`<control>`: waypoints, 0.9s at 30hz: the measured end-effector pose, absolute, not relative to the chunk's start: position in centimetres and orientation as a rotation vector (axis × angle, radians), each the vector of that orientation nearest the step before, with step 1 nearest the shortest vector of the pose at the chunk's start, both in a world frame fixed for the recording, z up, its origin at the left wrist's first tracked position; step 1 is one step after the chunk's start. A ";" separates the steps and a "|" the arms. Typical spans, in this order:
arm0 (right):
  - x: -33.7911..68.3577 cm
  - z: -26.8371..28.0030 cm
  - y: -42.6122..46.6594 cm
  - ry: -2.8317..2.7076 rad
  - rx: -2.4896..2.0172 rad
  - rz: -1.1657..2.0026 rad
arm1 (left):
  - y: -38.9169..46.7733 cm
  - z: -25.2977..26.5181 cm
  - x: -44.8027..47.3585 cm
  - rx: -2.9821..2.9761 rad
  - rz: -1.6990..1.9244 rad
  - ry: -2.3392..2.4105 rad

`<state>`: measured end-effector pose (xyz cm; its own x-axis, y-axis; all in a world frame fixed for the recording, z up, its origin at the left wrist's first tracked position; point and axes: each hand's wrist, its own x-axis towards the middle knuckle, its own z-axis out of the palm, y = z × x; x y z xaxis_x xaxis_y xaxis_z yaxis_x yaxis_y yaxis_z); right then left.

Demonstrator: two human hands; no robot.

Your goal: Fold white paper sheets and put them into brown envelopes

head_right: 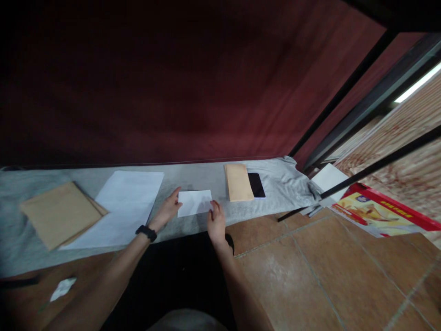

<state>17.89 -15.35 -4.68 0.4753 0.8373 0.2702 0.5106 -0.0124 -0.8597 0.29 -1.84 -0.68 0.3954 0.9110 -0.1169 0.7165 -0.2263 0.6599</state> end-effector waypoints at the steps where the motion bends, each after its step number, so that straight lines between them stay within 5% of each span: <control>1: 17.8 -4.6 -15.6 -1.299 -1.673 0.365 | -1.9 -0.7 0.3 2.019 0.382 1.396; 13: 17.1 -4.7 -16.8 -1.870 -1.731 0.296 | -7.2 -2.9 1.0 2.390 0.714 1.410; 17: 17.1 -5.0 -16.9 -1.904 -1.729 0.287 | -11.1 -4.2 2.1 2.601 0.584 1.030; 27: 17.0 -5.2 -16.9 -1.920 -1.764 0.271 | -12.3 -5.0 1.9 2.665 0.514 1.227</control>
<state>16.97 -16.92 -5.21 -0.0218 0.9719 0.2345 0.8691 0.1344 -0.4761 1.94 -12.26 -4.95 0.6035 0.7605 0.2395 0.7044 -0.6493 0.2866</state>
